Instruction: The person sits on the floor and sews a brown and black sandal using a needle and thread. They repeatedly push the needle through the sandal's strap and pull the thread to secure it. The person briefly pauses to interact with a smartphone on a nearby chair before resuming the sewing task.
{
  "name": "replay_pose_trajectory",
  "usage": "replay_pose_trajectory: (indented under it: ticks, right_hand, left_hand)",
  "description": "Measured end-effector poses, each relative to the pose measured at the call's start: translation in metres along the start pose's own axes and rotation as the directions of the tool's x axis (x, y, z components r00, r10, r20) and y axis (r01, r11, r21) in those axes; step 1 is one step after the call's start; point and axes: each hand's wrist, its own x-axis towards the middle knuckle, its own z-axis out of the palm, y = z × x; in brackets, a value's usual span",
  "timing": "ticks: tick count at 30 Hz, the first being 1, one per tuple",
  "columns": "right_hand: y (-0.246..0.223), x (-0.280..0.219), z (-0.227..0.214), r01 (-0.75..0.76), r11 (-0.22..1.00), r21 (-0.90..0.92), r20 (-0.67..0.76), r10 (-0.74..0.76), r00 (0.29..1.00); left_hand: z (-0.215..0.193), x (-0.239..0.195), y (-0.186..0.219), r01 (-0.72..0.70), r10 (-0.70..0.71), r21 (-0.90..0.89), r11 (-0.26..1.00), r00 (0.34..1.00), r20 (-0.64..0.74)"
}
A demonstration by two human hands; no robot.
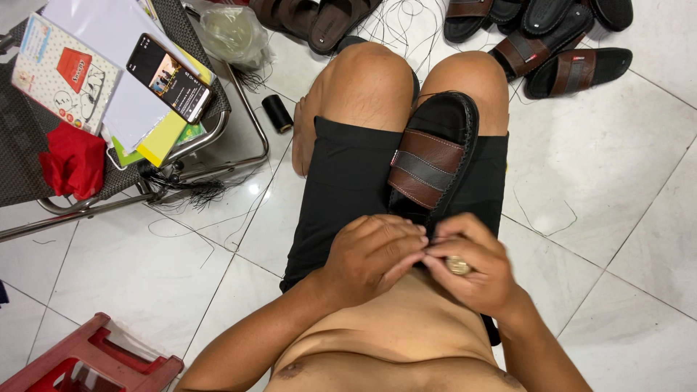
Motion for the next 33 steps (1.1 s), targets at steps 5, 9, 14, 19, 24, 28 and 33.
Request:
replay_pose_trajectory:
  ticks: [5,9,14,19,24,28,33]
  right_hand:
    - [-0.013,-0.060,-0.043,-0.167,0.940,0.299,-0.329,0.266,0.906]
    - [-0.025,-0.078,-0.079,0.090,0.665,0.741,-0.258,0.158,0.953]
    - [-0.031,-0.093,-0.077,-0.053,0.657,0.752,-0.453,0.574,0.682]
    - [0.022,-0.119,-0.091,-0.343,0.680,0.649,-0.491,0.718,0.494]
    - [0.078,-0.137,-0.094,-0.648,0.681,-0.343,-0.825,0.111,0.553]
    - [0.031,-0.064,-0.055,-0.211,0.734,-0.646,-0.532,-0.234,0.814]
    - [-0.004,-0.006,0.009,-0.164,0.958,-0.236,-0.333,0.079,0.940]
  left_hand:
    - [0.019,-0.009,-0.018,0.309,-0.309,0.021,0.951,0.951,0.022]
    - [0.026,-0.001,-0.025,0.281,-0.274,-0.076,0.957,0.957,0.100]
    - [0.008,-0.019,-0.052,0.169,-0.161,-0.094,0.981,0.983,0.086]
    - [-0.092,-0.044,-0.094,0.355,-0.293,0.713,0.604,0.932,-0.215]
    - [-0.075,-0.040,-0.064,0.237,-0.309,0.788,0.569,0.949,-0.063]
    - [-0.026,-0.015,-0.024,-0.121,-0.093,0.613,0.781,0.948,0.305]
    - [-0.012,0.003,-0.012,-0.052,-0.065,0.506,0.861,0.975,0.211]
